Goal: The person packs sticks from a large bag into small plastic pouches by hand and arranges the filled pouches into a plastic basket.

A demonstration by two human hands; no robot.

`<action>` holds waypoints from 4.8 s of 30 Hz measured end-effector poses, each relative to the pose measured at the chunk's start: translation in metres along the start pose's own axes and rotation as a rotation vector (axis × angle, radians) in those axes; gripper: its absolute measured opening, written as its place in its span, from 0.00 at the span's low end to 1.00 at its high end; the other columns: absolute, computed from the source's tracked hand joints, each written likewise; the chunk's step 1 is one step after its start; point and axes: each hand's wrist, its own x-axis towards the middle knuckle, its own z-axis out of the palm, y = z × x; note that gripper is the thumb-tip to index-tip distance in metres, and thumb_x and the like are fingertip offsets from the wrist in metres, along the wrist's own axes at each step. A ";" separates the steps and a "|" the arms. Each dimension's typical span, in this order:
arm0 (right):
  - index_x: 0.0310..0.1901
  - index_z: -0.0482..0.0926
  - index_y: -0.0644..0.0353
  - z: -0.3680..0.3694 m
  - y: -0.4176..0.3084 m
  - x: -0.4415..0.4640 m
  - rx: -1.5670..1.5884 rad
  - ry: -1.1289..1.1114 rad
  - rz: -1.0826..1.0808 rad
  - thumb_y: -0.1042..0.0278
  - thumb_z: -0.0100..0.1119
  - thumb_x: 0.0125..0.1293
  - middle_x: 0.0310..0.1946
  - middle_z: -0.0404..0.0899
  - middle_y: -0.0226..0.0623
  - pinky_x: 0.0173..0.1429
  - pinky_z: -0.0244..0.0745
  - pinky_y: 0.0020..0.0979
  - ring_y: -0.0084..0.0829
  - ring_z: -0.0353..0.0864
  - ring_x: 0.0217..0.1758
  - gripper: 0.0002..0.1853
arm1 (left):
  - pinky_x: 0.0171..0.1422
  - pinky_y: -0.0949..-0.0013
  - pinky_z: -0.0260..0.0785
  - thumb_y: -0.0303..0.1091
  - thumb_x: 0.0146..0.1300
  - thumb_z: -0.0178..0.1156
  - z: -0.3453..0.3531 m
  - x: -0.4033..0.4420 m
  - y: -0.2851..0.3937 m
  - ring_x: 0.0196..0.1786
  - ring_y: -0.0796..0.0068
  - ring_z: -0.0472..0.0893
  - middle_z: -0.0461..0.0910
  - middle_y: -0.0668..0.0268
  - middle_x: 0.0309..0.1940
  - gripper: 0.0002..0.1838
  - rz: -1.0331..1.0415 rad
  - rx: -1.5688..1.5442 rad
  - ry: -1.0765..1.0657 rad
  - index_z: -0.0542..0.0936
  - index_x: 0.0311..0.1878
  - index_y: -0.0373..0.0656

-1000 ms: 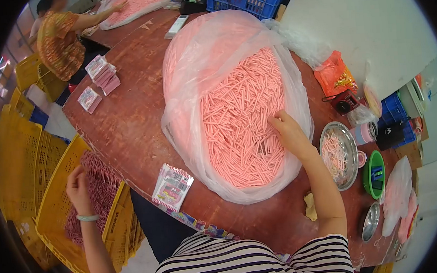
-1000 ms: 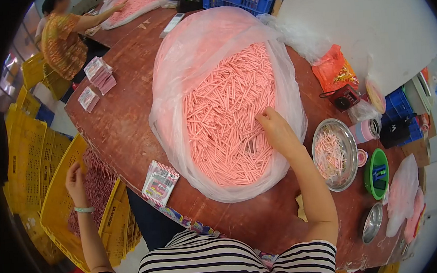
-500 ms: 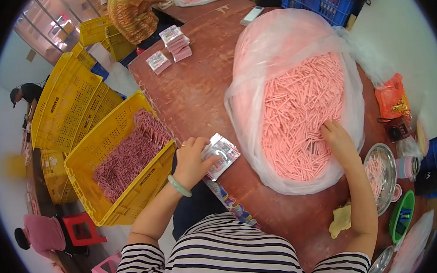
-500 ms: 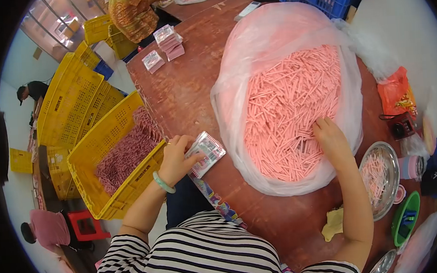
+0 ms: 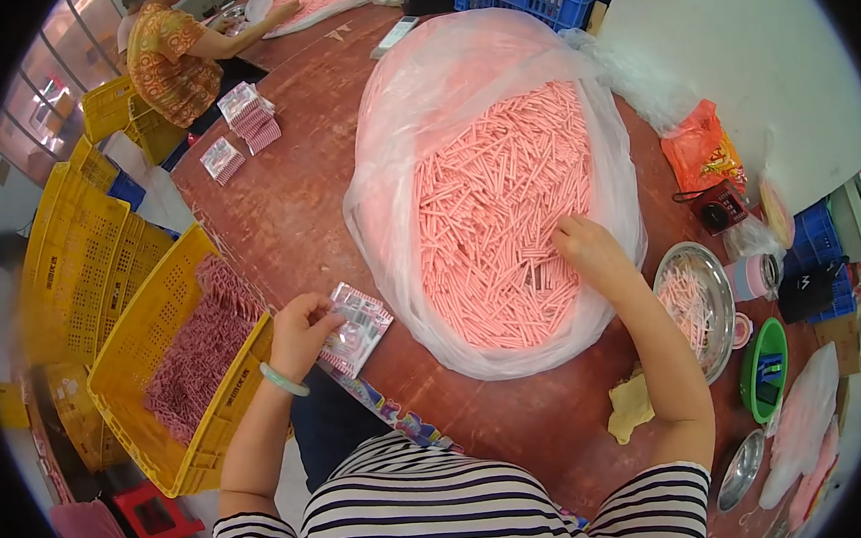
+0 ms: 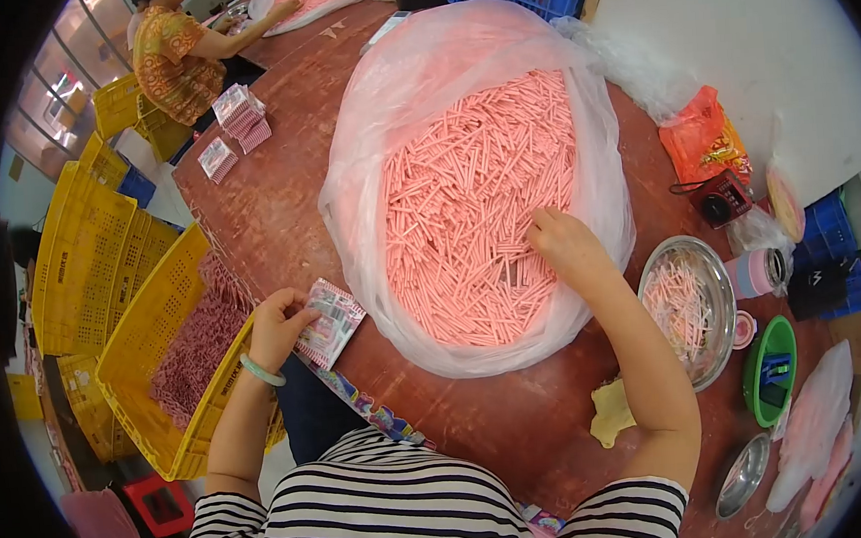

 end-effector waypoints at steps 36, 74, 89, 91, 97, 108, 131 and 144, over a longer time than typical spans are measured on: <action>0.35 0.82 0.63 0.023 -0.075 0.003 1.038 0.286 0.585 0.78 0.64 0.56 0.30 0.77 0.26 0.30 0.67 0.19 0.15 0.72 0.27 0.05 | 0.43 0.79 0.70 0.24 0.65 0.61 0.070 -0.021 0.093 0.38 0.87 0.78 0.81 0.71 0.37 0.06 -0.084 -0.844 -0.402 0.79 0.44 0.38; 0.37 0.81 0.65 -0.076 -0.100 -0.003 1.643 0.287 0.397 0.80 0.66 0.57 0.35 0.82 0.34 0.39 0.73 0.21 0.19 0.78 0.35 0.06 | 0.41 0.70 0.70 0.26 0.65 0.59 0.101 -0.017 0.111 0.35 0.69 0.79 0.81 0.59 0.33 0.08 0.479 -0.237 -0.208 0.82 0.43 0.31; 0.40 0.81 0.66 -0.073 -0.106 0.002 1.460 0.155 0.361 0.78 0.66 0.58 0.36 0.81 0.35 0.48 0.73 0.25 0.24 0.79 0.41 0.08 | 0.40 0.73 0.71 0.28 0.65 0.61 0.115 -0.014 0.118 0.35 0.75 0.80 0.81 0.63 0.33 0.10 0.489 -0.234 -0.207 0.83 0.47 0.35; 0.42 0.81 0.66 -0.074 -0.104 0.006 1.219 0.210 0.258 0.75 0.67 0.56 0.41 0.79 0.38 0.51 0.72 0.28 0.28 0.78 0.45 0.11 | 0.40 0.75 0.71 0.27 0.66 0.60 0.117 -0.011 0.123 0.36 0.80 0.79 0.81 0.67 0.33 0.09 0.202 -0.510 -0.376 0.82 0.47 0.36; 0.61 0.71 0.63 -0.074 -0.110 0.007 0.918 0.229 0.181 0.68 0.71 0.52 0.56 0.70 0.46 0.62 0.66 0.34 0.41 0.70 0.60 0.33 | 0.41 0.79 0.71 0.25 0.66 0.59 0.127 -0.001 0.134 0.36 0.86 0.77 0.80 0.72 0.34 0.07 0.005 -0.861 -0.445 0.81 0.45 0.36; 0.69 0.65 0.63 -0.072 -0.110 -0.003 1.174 0.196 0.506 0.81 0.62 0.57 0.30 0.70 0.28 0.44 0.67 0.22 0.20 0.69 0.35 0.35 | 0.45 0.78 0.70 0.29 0.69 0.58 0.131 0.005 0.126 0.39 0.86 0.76 0.79 0.73 0.38 0.05 0.013 -1.091 -0.371 0.80 0.44 0.40; 0.65 0.67 0.68 -0.060 -0.167 0.088 0.976 0.207 0.349 0.83 0.56 0.59 0.30 0.74 0.31 0.42 0.68 0.22 0.21 0.72 0.32 0.29 | 0.41 0.73 0.78 0.27 0.61 0.63 -0.174 -0.010 -0.006 0.35 0.74 0.86 0.86 0.61 0.35 0.08 0.353 0.277 0.276 0.86 0.43 0.41; 0.62 0.73 0.63 -0.040 -0.143 0.089 0.596 0.110 0.667 0.74 0.59 0.69 0.32 0.79 0.33 0.36 0.73 0.24 0.22 0.75 0.31 0.21 | 0.43 0.54 0.75 0.36 0.56 0.63 -0.140 0.027 -0.334 0.34 0.52 0.82 0.82 0.54 0.29 0.09 -0.024 0.608 0.039 0.82 0.29 0.39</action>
